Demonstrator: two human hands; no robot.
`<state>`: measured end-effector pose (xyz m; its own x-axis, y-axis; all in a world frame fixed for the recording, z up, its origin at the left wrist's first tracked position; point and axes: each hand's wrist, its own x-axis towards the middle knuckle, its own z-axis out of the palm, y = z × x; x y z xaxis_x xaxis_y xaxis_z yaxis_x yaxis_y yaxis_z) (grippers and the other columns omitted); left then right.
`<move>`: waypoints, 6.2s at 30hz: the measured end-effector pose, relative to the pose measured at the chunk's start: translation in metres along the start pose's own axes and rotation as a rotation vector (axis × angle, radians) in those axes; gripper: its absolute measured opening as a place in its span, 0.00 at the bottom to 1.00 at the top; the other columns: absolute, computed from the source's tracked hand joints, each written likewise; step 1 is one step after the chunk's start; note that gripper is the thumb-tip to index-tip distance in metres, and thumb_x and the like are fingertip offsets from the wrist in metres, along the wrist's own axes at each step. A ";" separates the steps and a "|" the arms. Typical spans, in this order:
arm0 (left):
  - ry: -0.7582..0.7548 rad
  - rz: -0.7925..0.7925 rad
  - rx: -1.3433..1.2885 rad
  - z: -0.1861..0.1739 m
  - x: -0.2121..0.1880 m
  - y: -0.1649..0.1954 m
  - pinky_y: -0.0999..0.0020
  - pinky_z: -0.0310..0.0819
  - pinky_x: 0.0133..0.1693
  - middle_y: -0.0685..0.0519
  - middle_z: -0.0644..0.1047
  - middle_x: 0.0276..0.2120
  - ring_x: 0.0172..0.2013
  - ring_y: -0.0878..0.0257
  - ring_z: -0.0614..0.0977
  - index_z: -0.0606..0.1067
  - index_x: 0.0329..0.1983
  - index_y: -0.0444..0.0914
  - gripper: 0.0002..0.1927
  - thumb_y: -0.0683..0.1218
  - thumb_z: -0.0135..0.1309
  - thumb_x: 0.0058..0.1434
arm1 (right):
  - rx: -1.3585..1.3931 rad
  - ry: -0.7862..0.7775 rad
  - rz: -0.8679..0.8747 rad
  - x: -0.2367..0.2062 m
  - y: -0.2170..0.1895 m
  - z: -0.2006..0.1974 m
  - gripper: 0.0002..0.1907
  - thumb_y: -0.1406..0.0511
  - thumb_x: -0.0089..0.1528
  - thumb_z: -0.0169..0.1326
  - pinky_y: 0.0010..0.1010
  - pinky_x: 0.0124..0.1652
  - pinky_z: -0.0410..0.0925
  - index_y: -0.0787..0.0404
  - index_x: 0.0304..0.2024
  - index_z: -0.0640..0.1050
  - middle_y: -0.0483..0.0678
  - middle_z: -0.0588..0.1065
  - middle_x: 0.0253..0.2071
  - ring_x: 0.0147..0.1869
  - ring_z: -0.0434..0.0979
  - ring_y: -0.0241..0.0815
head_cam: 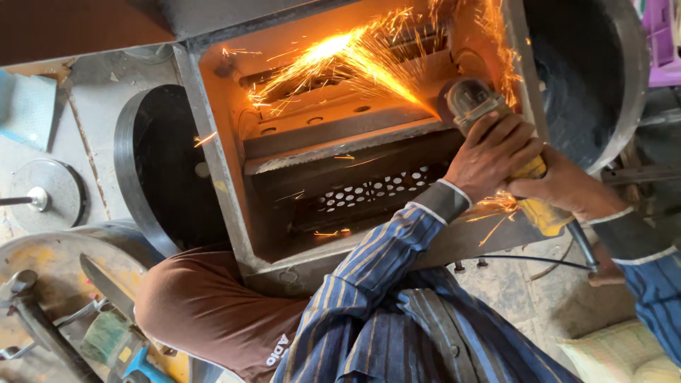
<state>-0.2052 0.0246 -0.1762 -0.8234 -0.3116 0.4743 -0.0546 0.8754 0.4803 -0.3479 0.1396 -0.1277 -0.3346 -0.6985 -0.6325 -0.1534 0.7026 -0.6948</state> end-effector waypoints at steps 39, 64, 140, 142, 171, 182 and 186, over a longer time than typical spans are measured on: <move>0.008 0.004 0.046 -0.009 -0.001 0.003 0.51 0.51 0.73 0.56 0.72 0.60 0.68 0.57 0.68 0.72 0.57 0.49 0.21 0.49 0.54 0.59 | -0.019 -0.013 0.010 0.000 0.010 0.004 0.28 0.65 0.48 0.66 0.37 0.38 0.73 0.68 0.50 0.76 0.52 0.79 0.41 0.41 0.79 0.42; 0.081 -0.033 0.072 -0.009 -0.014 0.013 0.52 0.52 0.73 0.55 0.73 0.61 0.68 0.57 0.68 0.71 0.59 0.47 0.27 0.49 0.58 0.54 | -0.286 0.014 0.001 -0.006 0.001 0.004 0.35 0.64 0.45 0.67 0.37 0.40 0.73 0.67 0.54 0.72 0.53 0.79 0.42 0.42 0.78 0.44; -0.002 0.006 0.018 0.010 -0.003 0.015 0.50 0.51 0.75 0.55 0.71 0.62 0.70 0.55 0.66 0.69 0.61 0.48 0.28 0.50 0.59 0.56 | -0.108 -0.007 0.002 -0.007 0.015 -0.008 0.34 0.63 0.47 0.67 0.37 0.44 0.72 0.67 0.55 0.74 0.54 0.79 0.46 0.47 0.78 0.44; 0.008 0.018 0.063 0.012 -0.004 0.011 0.51 0.51 0.75 0.56 0.71 0.62 0.70 0.56 0.66 0.70 0.60 0.50 0.27 0.49 0.58 0.56 | -0.068 -0.007 0.084 -0.007 0.015 -0.008 0.36 0.64 0.47 0.66 0.40 0.42 0.73 0.64 0.57 0.72 0.54 0.78 0.45 0.45 0.79 0.46; -0.023 -0.053 0.065 -0.006 -0.010 0.018 0.52 0.50 0.74 0.56 0.72 0.61 0.68 0.58 0.68 0.70 0.60 0.48 0.32 0.49 0.62 0.49 | -0.231 -0.024 -0.048 0.003 0.025 -0.009 0.35 0.63 0.46 0.67 0.35 0.42 0.73 0.68 0.54 0.73 0.53 0.78 0.42 0.44 0.77 0.42; -0.030 -0.055 0.075 -0.007 -0.011 0.019 0.52 0.49 0.74 0.55 0.72 0.60 0.69 0.57 0.67 0.70 0.60 0.48 0.33 0.49 0.63 0.48 | -0.292 -0.014 -0.001 0.005 0.026 -0.009 0.37 0.62 0.45 0.69 0.37 0.43 0.73 0.68 0.55 0.72 0.54 0.79 0.44 0.45 0.78 0.44; 0.018 -0.061 0.056 -0.004 -0.011 0.019 0.51 0.48 0.75 0.55 0.71 0.61 0.70 0.56 0.66 0.69 0.60 0.48 0.32 0.49 0.64 0.50 | -0.264 -0.016 -0.002 0.007 0.027 -0.009 0.38 0.62 0.45 0.68 0.37 0.44 0.73 0.67 0.56 0.72 0.55 0.79 0.45 0.46 0.79 0.45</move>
<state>-0.1946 0.0435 -0.1693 -0.8074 -0.3712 0.4586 -0.1363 0.8736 0.4672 -0.3624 0.1550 -0.1475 -0.3201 -0.7004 -0.6380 -0.3919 0.7110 -0.5838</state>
